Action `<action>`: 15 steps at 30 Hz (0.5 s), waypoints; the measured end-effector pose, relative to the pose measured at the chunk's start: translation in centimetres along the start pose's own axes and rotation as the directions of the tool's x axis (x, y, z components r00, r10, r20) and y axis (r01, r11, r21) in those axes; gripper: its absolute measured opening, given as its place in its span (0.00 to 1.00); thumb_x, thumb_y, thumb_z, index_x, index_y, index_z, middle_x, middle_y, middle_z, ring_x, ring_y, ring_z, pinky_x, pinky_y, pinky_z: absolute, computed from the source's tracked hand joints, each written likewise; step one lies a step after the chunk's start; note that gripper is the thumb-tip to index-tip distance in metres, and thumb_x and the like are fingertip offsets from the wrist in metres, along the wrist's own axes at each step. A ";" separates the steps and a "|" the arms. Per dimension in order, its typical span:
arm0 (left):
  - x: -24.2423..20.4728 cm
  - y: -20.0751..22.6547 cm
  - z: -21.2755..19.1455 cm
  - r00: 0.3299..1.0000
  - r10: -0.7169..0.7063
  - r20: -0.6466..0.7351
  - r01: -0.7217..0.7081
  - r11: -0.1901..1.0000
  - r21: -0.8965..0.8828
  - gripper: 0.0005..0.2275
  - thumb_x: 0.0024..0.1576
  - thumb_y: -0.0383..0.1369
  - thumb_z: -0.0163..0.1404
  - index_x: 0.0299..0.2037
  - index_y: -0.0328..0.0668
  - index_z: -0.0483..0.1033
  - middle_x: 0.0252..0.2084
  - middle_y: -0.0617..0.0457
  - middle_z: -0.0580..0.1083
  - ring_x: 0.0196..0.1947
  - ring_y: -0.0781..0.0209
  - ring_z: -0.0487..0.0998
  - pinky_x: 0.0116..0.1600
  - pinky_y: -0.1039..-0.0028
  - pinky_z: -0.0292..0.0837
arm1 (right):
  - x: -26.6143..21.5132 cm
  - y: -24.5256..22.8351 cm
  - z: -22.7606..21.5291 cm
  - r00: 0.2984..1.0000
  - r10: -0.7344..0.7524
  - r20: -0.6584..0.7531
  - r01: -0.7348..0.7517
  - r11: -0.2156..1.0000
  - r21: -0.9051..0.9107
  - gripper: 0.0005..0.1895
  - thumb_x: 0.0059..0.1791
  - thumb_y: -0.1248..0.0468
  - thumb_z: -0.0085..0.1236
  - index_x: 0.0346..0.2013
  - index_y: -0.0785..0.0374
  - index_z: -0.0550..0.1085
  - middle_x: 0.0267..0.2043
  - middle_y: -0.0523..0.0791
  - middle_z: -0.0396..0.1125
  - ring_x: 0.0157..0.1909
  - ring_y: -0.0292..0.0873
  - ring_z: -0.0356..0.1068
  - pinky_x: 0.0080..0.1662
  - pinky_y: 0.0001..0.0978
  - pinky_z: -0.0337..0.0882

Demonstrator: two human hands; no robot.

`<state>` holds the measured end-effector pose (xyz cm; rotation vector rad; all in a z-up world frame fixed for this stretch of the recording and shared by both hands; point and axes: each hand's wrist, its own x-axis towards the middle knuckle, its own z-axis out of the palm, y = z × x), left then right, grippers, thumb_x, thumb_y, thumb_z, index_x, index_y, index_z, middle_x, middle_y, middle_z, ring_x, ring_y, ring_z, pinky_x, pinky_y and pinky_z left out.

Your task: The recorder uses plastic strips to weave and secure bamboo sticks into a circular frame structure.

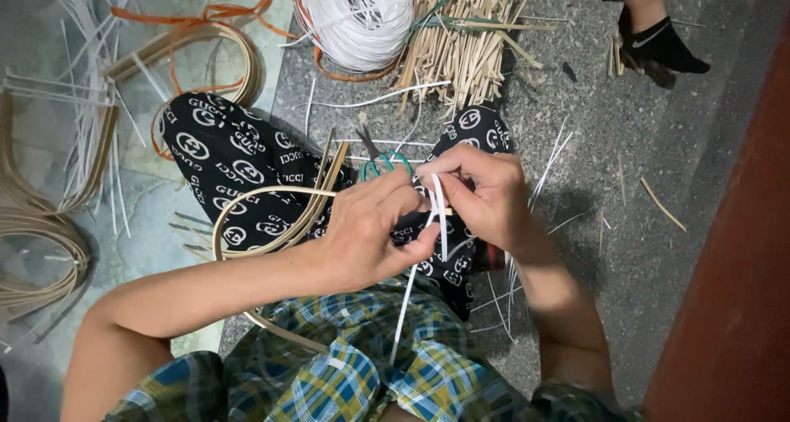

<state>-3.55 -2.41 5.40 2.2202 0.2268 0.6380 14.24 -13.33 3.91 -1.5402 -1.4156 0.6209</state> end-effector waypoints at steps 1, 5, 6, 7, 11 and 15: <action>0.0 0.0 0.0 1.000 -0.018 0.007 0.018 1.000 0.000 0.11 0.54 0.32 0.61 0.38 0.39 0.71 0.35 0.49 0.68 0.33 0.49 0.75 0.36 0.63 0.69 | -0.4 0.4 0.5 0.998 0.056 -0.025 -0.054 0.994 0.095 0.04 0.54 0.73 0.57 0.42 0.68 0.77 0.35 0.45 0.75 0.36 0.35 0.77 0.37 0.25 0.74; -0.4 -0.4 0.1 0.993 -0.099 0.065 0.102 0.994 -0.046 0.12 0.52 0.34 0.62 0.37 0.38 0.72 0.34 0.47 0.68 0.30 0.50 0.74 0.32 0.64 0.68 | -4.4 5.4 4.6 0.936 0.330 -0.125 -0.209 0.802 0.559 0.03 0.59 0.71 0.51 0.42 0.67 0.73 0.34 0.41 0.69 0.34 0.29 0.67 0.35 0.22 0.65; -0.5 -0.6 0.1 0.993 -0.101 0.064 0.105 0.993 -0.048 0.12 0.52 0.34 0.62 0.37 0.38 0.72 0.34 0.47 0.68 0.30 0.50 0.74 0.32 0.64 0.68 | -5.3 5.9 5.4 0.935 0.332 -0.122 -0.212 0.802 0.558 0.03 0.59 0.71 0.51 0.42 0.67 0.73 0.34 0.41 0.69 0.34 0.29 0.67 0.35 0.22 0.65; -0.7 -0.8 0.1 0.988 -0.120 0.094 0.128 0.988 -0.083 0.10 0.54 0.32 0.60 0.40 0.38 0.74 0.34 0.48 0.69 0.30 0.50 0.75 0.33 0.64 0.68 | -6.3 6.4 6.2 0.917 0.374 -0.139 -0.207 0.744 0.636 0.05 0.59 0.70 0.50 0.40 0.65 0.71 0.33 0.39 0.67 0.32 0.29 0.63 0.34 0.21 0.62; -0.3 -0.6 -0.2 0.980 -0.065 0.186 0.084 0.992 -0.093 0.14 0.54 0.23 0.53 0.51 0.37 0.78 0.34 0.47 0.67 0.32 0.49 0.73 0.35 0.63 0.68 | -8.5 6.8 7.6 0.791 0.607 -0.081 -0.242 0.431 0.869 0.04 0.48 0.72 0.49 0.35 0.62 0.70 0.27 0.37 0.61 0.24 0.26 0.54 0.25 0.17 0.51; -0.9 -1.4 0.4 0.981 -0.062 0.182 0.074 0.996 -0.058 0.13 0.55 0.23 0.54 0.51 0.39 0.78 0.33 0.48 0.66 0.32 0.51 0.73 0.34 0.64 0.68 | -10.6 10.1 6.1 0.765 0.643 -0.038 -0.261 0.364 0.894 0.06 0.55 0.69 0.52 0.34 0.64 0.72 0.23 0.37 0.58 0.23 0.26 0.52 0.26 0.19 0.51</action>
